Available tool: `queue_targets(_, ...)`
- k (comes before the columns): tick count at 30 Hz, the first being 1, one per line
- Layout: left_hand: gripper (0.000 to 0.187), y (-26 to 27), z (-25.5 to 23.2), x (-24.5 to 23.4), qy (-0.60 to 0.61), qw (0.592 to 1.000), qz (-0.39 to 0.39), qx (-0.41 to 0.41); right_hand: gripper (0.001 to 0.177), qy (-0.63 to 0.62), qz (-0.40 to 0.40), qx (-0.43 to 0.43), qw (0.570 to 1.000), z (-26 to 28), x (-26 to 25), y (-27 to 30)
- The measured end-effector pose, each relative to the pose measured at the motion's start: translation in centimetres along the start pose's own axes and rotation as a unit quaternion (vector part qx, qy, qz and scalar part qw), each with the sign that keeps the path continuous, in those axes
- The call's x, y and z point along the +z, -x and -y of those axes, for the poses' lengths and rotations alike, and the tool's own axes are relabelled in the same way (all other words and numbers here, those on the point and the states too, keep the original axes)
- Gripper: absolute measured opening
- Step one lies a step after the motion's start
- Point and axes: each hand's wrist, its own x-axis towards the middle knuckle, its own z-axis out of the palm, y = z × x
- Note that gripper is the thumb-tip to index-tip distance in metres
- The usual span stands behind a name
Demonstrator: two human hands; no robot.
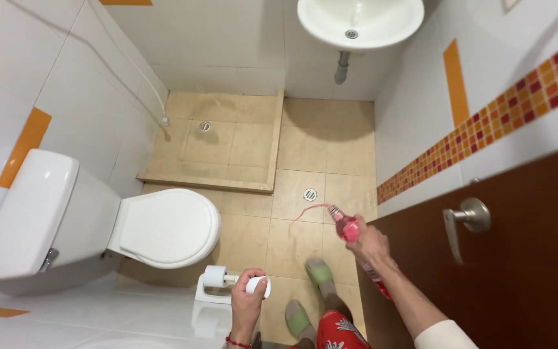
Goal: Applying cleaning liquids and mopping the floor in various rooms of a house.
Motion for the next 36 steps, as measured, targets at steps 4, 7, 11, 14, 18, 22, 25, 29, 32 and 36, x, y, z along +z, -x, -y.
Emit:
queue_targets(4, 0.013, -2.1, 0.6, -0.9, -0.034, 0.999, -0.039, -0.011, 0.096, -0.022, 0.043, 0.044, 0.998, 0.7, -2.1, -3.7)
queue_targets(7, 0.014, -4.1, -0.2, -0.9, 0.0, 0.998, -0.065, -0.011, 0.096, -0.042, -0.022, 0.009, 0.999, 0.8, -3.6, -8.4)
queue_targets(11, 0.013, -6.4, -0.1, -0.4, 0.018, 0.995, -0.098, -0.027, 0.102, -0.02, 0.009, 0.029, 0.999, 2.6, -5.7, -12.9)
queue_targets(14, 0.013, -7.2, 0.4, 0.3, 0.011, 0.991, -0.128, -0.044, 0.098, 0.005, 0.007, -0.002, 1.0, 4.6, -7.1, -15.7)
queue_targets(18, 0.011, -7.6, -1.3, 0.7, 0.047, 0.992, -0.102, 0.049, 0.103, 0.038, 0.015, -0.053, 0.998, 9.7, -8.8, -20.8)
queue_targets(22, 0.013, -6.1, -3.4, 0.6, 0.009, 0.987, -0.143, 0.074, 0.097, 0.058, -0.014, -0.142, 0.988, 14.9, -10.1, -25.5)
queue_targets(25, 0.013, -5.0, -3.1, -0.2, -0.011, 0.983, -0.166, 0.073, 0.102, 0.034, -0.023, -0.198, 0.979, 19.8, -11.7, -28.1)
queue_targets(29, 0.015, -2.8, -2.6, -0.9, 0.002, 0.974, -0.213, 0.075, 0.103, 0.07, -0.001, -0.201, 0.977, 26.1, -14.0, -28.9)
queue_targets(32, 0.015, -1.0, -2.1, -1.2, -0.003, 0.968, -0.241, 0.069, 0.107, 0.093, 0.006, -0.185, 0.978, 29.2, -15.1, -29.3)
queue_targets(36, 0.017, 1.0, -1.0, -2.0, 0.007, 0.957, -0.276, 0.085, 0.109, 0.068, -0.035, -0.23, 0.97, 30.8, -14.5, -30.8)
